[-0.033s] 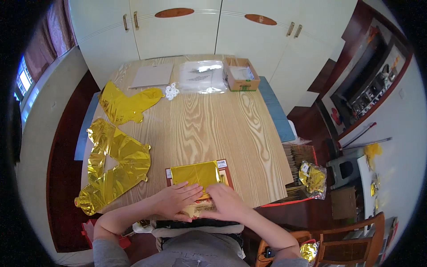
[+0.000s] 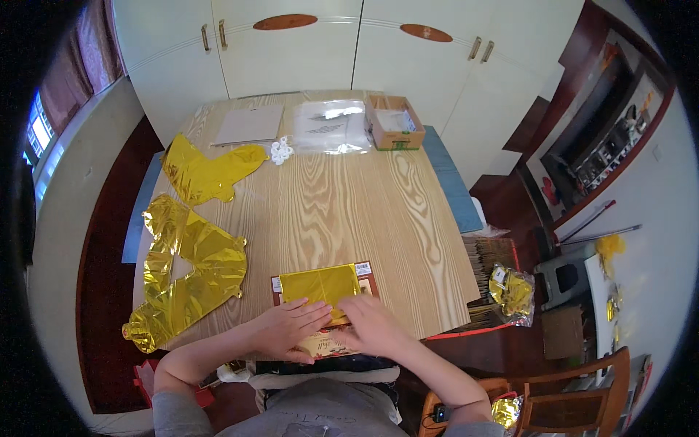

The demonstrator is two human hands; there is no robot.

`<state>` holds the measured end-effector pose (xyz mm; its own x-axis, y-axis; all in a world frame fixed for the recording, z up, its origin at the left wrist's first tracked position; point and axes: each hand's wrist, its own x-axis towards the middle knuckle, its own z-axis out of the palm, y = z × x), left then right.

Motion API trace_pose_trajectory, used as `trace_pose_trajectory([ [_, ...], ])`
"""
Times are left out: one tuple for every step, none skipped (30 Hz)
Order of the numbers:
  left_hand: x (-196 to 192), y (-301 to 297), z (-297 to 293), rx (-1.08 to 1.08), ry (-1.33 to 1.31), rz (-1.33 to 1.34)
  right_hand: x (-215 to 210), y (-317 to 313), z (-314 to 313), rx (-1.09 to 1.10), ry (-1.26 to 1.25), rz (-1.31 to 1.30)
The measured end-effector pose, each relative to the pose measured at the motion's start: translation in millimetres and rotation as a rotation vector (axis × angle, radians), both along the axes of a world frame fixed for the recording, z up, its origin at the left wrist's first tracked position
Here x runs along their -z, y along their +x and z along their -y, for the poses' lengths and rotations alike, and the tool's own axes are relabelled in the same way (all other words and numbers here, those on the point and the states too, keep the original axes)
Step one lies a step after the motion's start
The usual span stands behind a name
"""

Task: Wrapping cardboard inserts with gold foil sheets.

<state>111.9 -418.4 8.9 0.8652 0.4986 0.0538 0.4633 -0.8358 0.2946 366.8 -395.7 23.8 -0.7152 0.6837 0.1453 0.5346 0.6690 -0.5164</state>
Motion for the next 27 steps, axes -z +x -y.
trace_pose_trajectory([
  [0.6, 0.3, -0.1, -0.004, -0.004, 0.011, 10.8, 0.7, -13.1, 0.034, 0.074, -0.024],
  [2.4, 0.3, 0.1, -0.008, -0.009, 0.022, 19.0, 1.2, -25.2, 0.067, 0.147, -0.048],
  [4.0, 0.3, 0.0, -0.012, -0.015, 0.033, 21.4, -1.0, -35.8, 0.060, 0.213, -0.044],
  [4.4, 0.6, 0.1, -0.010, -0.010, 0.028, 22.7, -5.1, -46.1, 0.053, 0.279, -0.042],
  [4.5, 1.0, 0.1, -0.009, -0.005, 0.022, 26.3, -7.1, -53.5, 0.045, 0.345, -0.039],
  [4.1, 0.6, -0.3, -0.007, 0.000, 0.015, 35.5, -6.0, -58.7, 0.031, 0.347, 0.016],
  [3.9, 0.5, -0.9, -0.003, 0.000, 0.018, 45.2, -3.9, -63.3, 0.017, 0.347, 0.071],
  [3.2, 1.0, -1.6, 0.001, 0.000, 0.022, 52.1, -0.8, -66.0, 0.003, 0.348, 0.127],
  [4.5, 1.2, 0.8, -0.004, -0.008, 0.029, 51.7, -0.3, -65.2, 0.012, 0.340, 0.155],
  [4.4, 1.3, 1.1, -0.009, -0.009, 0.028, 49.1, 0.5, -63.7, 0.022, 0.332, 0.183],
  [3.1, 1.4, -0.2, -0.013, -0.010, 0.027, 46.6, 1.6, -62.5, 0.032, 0.325, 0.212],
  [2.3, 1.1, -0.7, -0.015, -0.011, 0.025, 45.0, 3.4, -61.7, 0.033, 0.333, 0.226],
  [2.9, 0.5, 0.6, -0.017, -0.015, 0.021, 43.5, 5.5, -61.1, 0.033, 0.342, 0.240],
  [3.7, -0.1, 2.1, -0.020, -0.020, 0.018, 42.7, 7.4, -60.3, 0.034, 0.351, 0.254],
  [3.2, -0.4, 2.6, -0.020, -0.020, 0.014, 41.2, 9.2, -60.1, 0.031, 0.352, 0.262],
  [1.8, -0.5, 3.6, -0.027, -0.016, 0.005, 40.0, 10.9, -59.8, 0.029, 0.353, 0.269],
  [-0.1, -0.5, 5.1, -0.034, -0.011, -0.003, 39.0, 12.4, -59.3, 0.026, 0.354, 0.277],
  [-1.6, -1.0, 6.3, -0.041, -0.006, -0.014, 38.0, 12.9, -58.7, 0.025, 0.356, 0.282],
  [-1.6, -1.7, 7.8, -0.049, -0.004, -0.028, 37.1, 13.4, -57.9, 0.024, 0.358, 0.287],
  [-1.0, -2.5, 10.0, -0.057, -0.002, -0.042, 36.7, 13.3, -56.9, 0.022, 0.360, 0.293],
  [-1.3, -3.1, 11.3, -0.064, 0.004, -0.057, 35.5, 13.3, -56.7, 0.024, 0.352, 0.292],
  [-1.0, -4.3, 13.8, -0.080, 0.015, -0.045, 34.8, 13.2, -56.0, 0.027, 0.344, 0.292],
  [-0.4, -5.7, 17.1, -0.096, 0.026, -0.032, 34.5, 13.2, -55.1, 0.029, 0.335, 0.291],
  [-2.2, -6.0, 17.9, -0.111, 0.040, -0.020, 34.8, 13.3, -55.2, 0.027, 0.334, 0.292],
  [-5.0, -5.0, 17.7, -0.147, 0.018, -0.023, 36.1, 13.5, -55.1, 0.026, 0.333, 0.293],
  [-9.4, -2.5, 17.8, -0.183, -0.004, -0.026, 36.7, 13.7, -55.1, 0.024, 0.332, 0.293],
  [-15.5, 1.0, 18.1, -0.221, -0.027, -0.031, 36.7, 13.5, -55.3, 0.028, 0.335, 0.289],
])
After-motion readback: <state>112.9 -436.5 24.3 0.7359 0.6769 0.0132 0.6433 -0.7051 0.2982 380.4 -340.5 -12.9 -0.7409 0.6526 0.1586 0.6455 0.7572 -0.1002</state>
